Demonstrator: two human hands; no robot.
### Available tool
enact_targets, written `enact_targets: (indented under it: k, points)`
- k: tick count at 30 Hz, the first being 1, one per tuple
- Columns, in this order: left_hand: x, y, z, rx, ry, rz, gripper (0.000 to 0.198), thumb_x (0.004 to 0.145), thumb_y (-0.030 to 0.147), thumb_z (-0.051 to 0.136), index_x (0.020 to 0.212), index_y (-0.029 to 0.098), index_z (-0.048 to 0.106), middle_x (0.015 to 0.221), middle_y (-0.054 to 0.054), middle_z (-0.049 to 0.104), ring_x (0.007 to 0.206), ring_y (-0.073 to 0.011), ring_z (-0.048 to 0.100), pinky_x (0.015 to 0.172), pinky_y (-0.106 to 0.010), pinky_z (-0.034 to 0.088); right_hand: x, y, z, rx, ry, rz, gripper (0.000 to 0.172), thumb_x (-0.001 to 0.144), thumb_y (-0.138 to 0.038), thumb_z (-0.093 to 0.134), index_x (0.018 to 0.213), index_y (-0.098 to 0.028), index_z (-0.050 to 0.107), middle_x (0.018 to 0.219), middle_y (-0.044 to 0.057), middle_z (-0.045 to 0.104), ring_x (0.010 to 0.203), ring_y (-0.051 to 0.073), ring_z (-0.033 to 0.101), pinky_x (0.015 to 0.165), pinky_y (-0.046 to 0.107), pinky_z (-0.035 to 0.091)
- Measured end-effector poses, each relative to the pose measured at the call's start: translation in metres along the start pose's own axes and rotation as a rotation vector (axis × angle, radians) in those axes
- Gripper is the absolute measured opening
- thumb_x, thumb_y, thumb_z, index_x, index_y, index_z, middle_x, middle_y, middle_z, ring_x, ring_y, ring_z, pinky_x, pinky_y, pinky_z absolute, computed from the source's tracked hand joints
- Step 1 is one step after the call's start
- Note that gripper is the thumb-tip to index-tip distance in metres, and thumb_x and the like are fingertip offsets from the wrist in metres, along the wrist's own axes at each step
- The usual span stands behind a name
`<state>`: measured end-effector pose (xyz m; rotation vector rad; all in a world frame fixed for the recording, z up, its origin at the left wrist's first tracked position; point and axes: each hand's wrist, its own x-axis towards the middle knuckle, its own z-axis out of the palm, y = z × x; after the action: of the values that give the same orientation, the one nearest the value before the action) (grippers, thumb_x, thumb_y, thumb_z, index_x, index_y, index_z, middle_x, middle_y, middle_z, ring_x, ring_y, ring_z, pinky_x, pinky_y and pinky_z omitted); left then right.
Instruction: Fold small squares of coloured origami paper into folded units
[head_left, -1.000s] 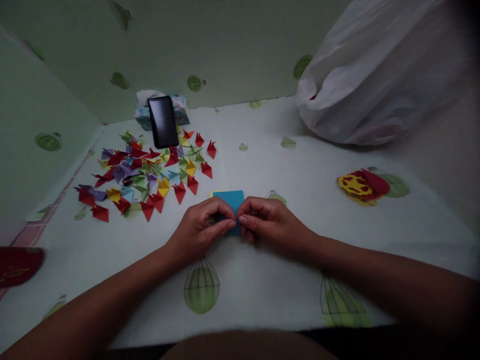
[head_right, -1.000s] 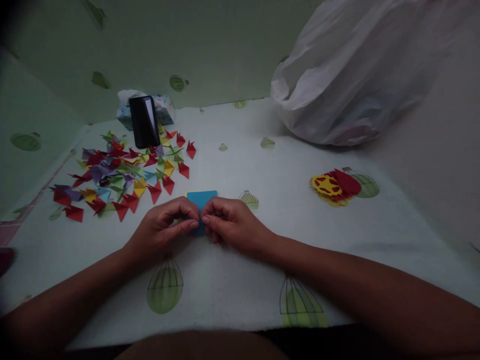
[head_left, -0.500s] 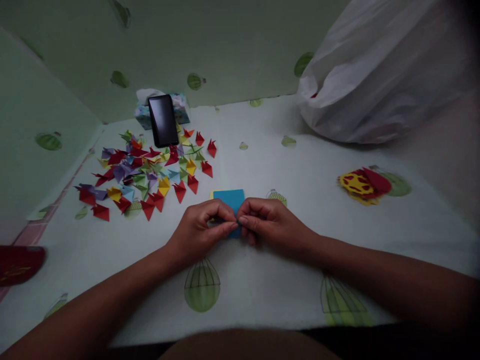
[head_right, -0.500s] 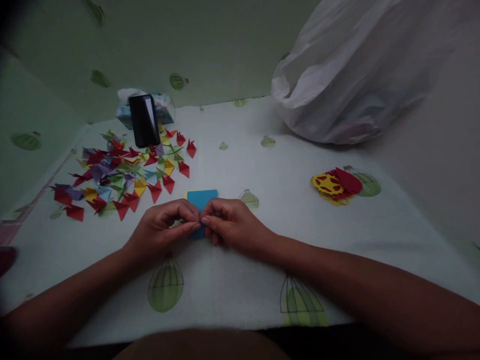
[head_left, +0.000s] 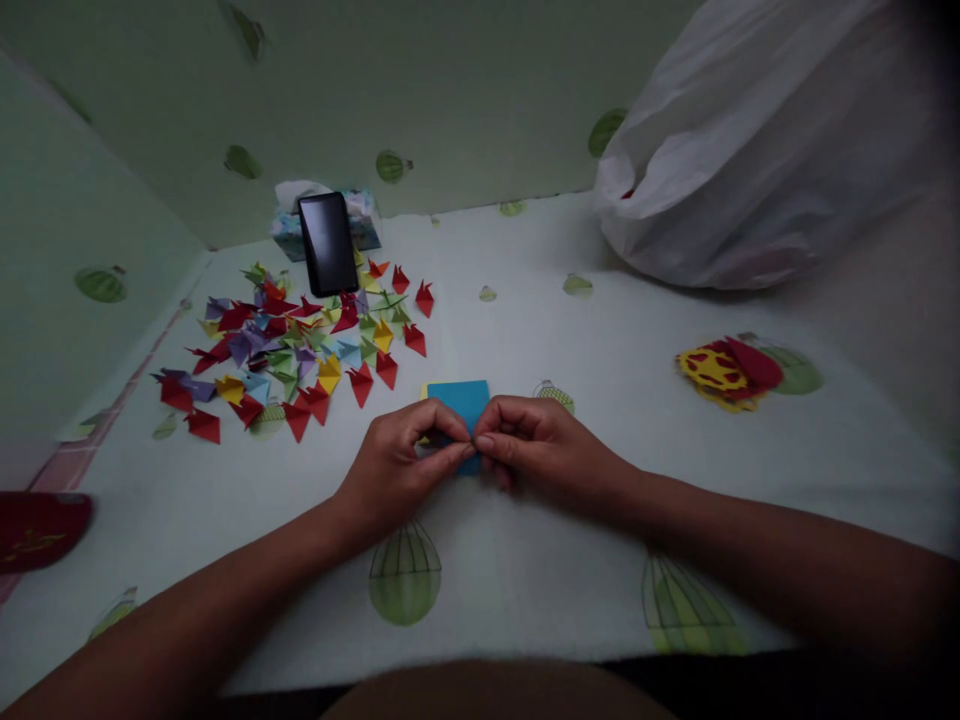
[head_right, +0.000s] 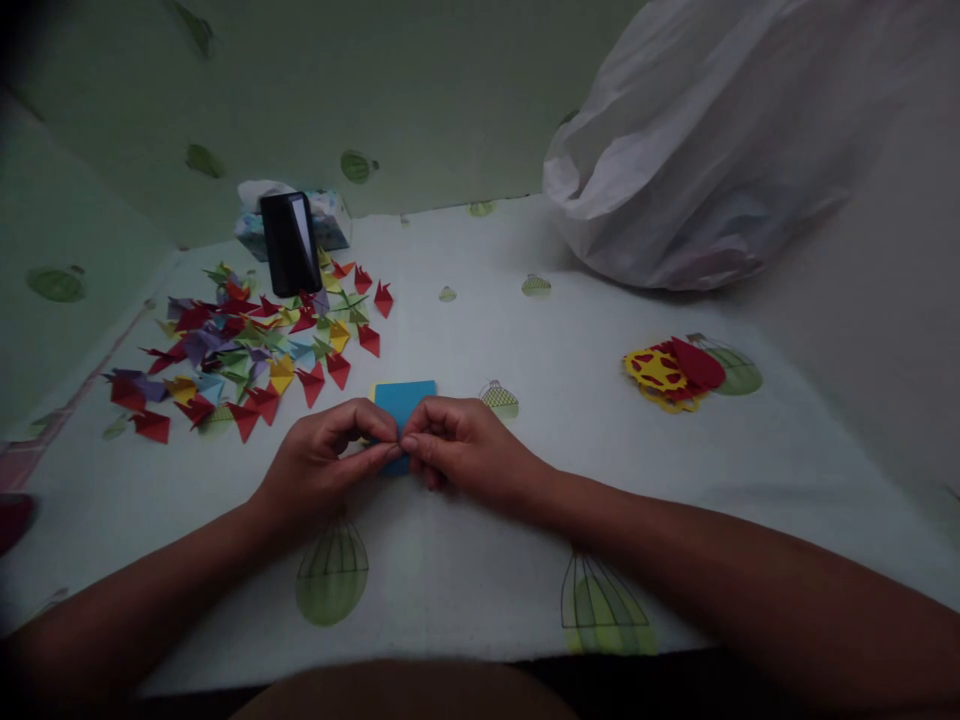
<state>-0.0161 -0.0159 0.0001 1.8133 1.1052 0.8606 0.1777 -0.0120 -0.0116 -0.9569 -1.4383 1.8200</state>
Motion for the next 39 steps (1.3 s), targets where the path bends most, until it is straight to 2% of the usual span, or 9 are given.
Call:
enact_targets:
  k: [4, 7, 13, 16, 19, 28, 31, 35, 39]
  points:
    - [-0.001, 0.003, 0.001, -0.078, -0.019, -0.099, 0.013, 0.078, 0.021, 0.071, 0.089, 0.017, 0.067, 0.081, -0.002, 0.068, 0.072, -0.0133, 0.061, 0.066, -0.024, 0.048, -0.003, -0.003, -0.001, -0.216, 0.043, -0.103, 0.017, 0.088, -0.027, 0.058, 0.075, -0.018, 0.056, 0.056, -0.004, 0.054, 0.048, 0.009, 0.047, 0.046, 0.021, 0.037]
    - [-0.001, 0.006, 0.0, -0.086, -0.072, -0.188, 0.008, 0.079, 0.024, 0.07, 0.08, 0.016, 0.068, 0.073, 0.0, 0.067, 0.065, -0.0115, 0.056, 0.06, -0.022, 0.044, -0.005, -0.004, -0.001, -0.339, 0.069, -0.178, 0.017, 0.088, -0.025, 0.058, 0.073, -0.018, 0.056, 0.055, -0.004, 0.052, 0.048, 0.009, 0.044, 0.047, 0.022, 0.035]
    - [-0.001, 0.01, 0.002, -0.179, -0.035, -0.308, 0.019, 0.077, 0.031, 0.069, 0.069, 0.016, 0.062, 0.062, 0.001, 0.059, 0.057, -0.0101, 0.049, 0.053, -0.022, 0.037, -0.003, -0.001, 0.0, -0.152, 0.039, -0.074, 0.033, 0.094, -0.045, 0.052, 0.076, -0.018, 0.055, 0.059, -0.003, 0.053, 0.052, 0.01, 0.049, 0.05, 0.023, 0.038]
    - [-0.002, 0.008, 0.003, -0.226, 0.012, -0.311, 0.019, 0.076, 0.031, 0.071, 0.069, 0.015, 0.062, 0.063, 0.001, 0.06, 0.058, -0.0104, 0.051, 0.055, -0.022, 0.039, -0.002, 0.001, 0.001, -0.085, 0.0, -0.007, 0.037, 0.086, -0.052, 0.063, 0.077, -0.017, 0.056, 0.056, -0.004, 0.05, 0.049, 0.009, 0.045, 0.047, 0.022, 0.032]
    - [-0.003, 0.007, 0.004, -0.266, 0.042, -0.304, 0.018, 0.075, 0.03, 0.072, 0.07, 0.015, 0.064, 0.067, -0.001, 0.064, 0.062, -0.0111, 0.054, 0.057, -0.023, 0.041, -0.003, 0.0, 0.002, -0.066, -0.003, 0.041, 0.037, 0.08, -0.051, 0.069, 0.074, -0.017, 0.055, 0.053, -0.006, 0.048, 0.048, 0.008, 0.04, 0.045, 0.021, 0.03]
    - [-0.007, 0.01, 0.009, -0.31, 0.145, -0.309, 0.017, 0.076, 0.028, 0.074, 0.07, 0.016, 0.063, 0.065, 0.002, 0.061, 0.06, -0.0099, 0.052, 0.056, -0.022, 0.041, -0.006, -0.002, 0.005, -0.285, 0.043, -0.08, 0.025, 0.092, -0.032, 0.053, 0.071, -0.018, 0.053, 0.057, -0.003, 0.053, 0.05, 0.01, 0.047, 0.049, 0.023, 0.037]
    - [-0.007, 0.009, 0.009, -0.327, 0.165, -0.311, 0.018, 0.076, 0.028, 0.073, 0.07, 0.016, 0.063, 0.065, 0.002, 0.061, 0.06, -0.0103, 0.052, 0.056, -0.022, 0.041, -0.005, 0.002, 0.006, -0.232, 0.021, -0.068, 0.031, 0.095, -0.036, 0.047, 0.072, -0.017, 0.054, 0.058, -0.002, 0.054, 0.05, 0.01, 0.05, 0.051, 0.024, 0.04]
    - [-0.007, 0.007, 0.011, -0.337, 0.157, -0.301, 0.018, 0.078, 0.028, 0.073, 0.07, 0.015, 0.063, 0.067, 0.001, 0.062, 0.063, -0.0104, 0.053, 0.059, -0.023, 0.041, -0.005, 0.004, 0.007, -0.091, 0.018, -0.052, 0.026, 0.087, -0.039, 0.063, 0.076, -0.018, 0.053, 0.058, -0.003, 0.054, 0.049, 0.009, 0.048, 0.047, 0.022, 0.039]
    - [-0.01, 0.004, 0.014, -0.376, 0.169, -0.305, 0.018, 0.08, 0.029, 0.073, 0.072, 0.016, 0.063, 0.067, 0.002, 0.061, 0.064, -0.0101, 0.052, 0.06, -0.022, 0.041, -0.006, 0.001, 0.008, -0.154, 0.026, -0.016, 0.024, 0.088, -0.033, 0.058, 0.071, -0.018, 0.052, 0.054, -0.003, 0.054, 0.045, 0.009, 0.048, 0.044, 0.021, 0.038]
